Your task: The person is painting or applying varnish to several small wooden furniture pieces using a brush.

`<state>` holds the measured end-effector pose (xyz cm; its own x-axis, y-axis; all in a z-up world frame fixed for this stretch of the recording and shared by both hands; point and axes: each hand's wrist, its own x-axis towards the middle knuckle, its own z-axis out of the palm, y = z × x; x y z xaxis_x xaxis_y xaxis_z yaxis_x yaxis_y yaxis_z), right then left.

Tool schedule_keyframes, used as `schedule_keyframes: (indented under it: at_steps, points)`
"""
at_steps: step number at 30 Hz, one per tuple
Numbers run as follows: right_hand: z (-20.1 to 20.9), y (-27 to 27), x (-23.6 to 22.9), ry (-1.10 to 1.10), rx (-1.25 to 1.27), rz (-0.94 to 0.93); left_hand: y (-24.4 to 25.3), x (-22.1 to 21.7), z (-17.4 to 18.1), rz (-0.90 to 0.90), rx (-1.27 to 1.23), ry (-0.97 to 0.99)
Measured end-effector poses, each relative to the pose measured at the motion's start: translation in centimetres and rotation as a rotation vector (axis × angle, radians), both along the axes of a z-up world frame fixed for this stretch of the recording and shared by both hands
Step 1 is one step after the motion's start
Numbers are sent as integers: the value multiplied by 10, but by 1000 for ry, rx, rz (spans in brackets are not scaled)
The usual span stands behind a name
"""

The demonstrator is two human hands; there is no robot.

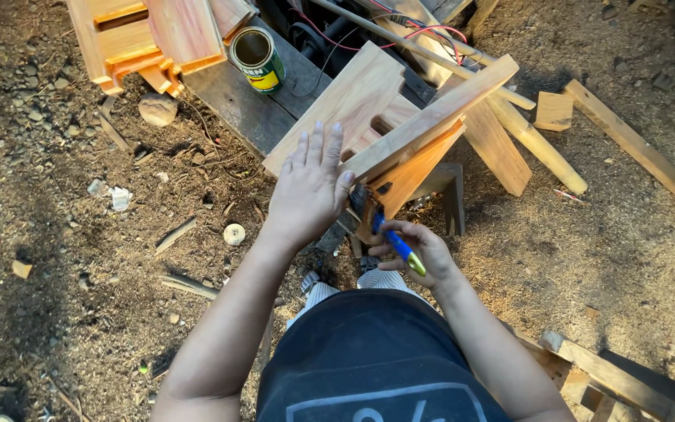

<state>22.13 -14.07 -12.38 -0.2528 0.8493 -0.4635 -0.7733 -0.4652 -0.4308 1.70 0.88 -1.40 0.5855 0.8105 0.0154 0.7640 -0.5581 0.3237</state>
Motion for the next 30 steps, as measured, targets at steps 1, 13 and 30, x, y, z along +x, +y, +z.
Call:
schedule_keyframes:
  at_steps: [1, 13, 30]
  points:
    - [-6, -2, -2, -6, 7, -9, 0, 0, 0, -9, 7, -6]
    - [-14, -24, -63, -624, -23, -189, 15, -3, -12, -120, -13, -84]
    - [-26, -4, -94, -905, -91, -169, 22, -3, -20, -151, 28, -105]
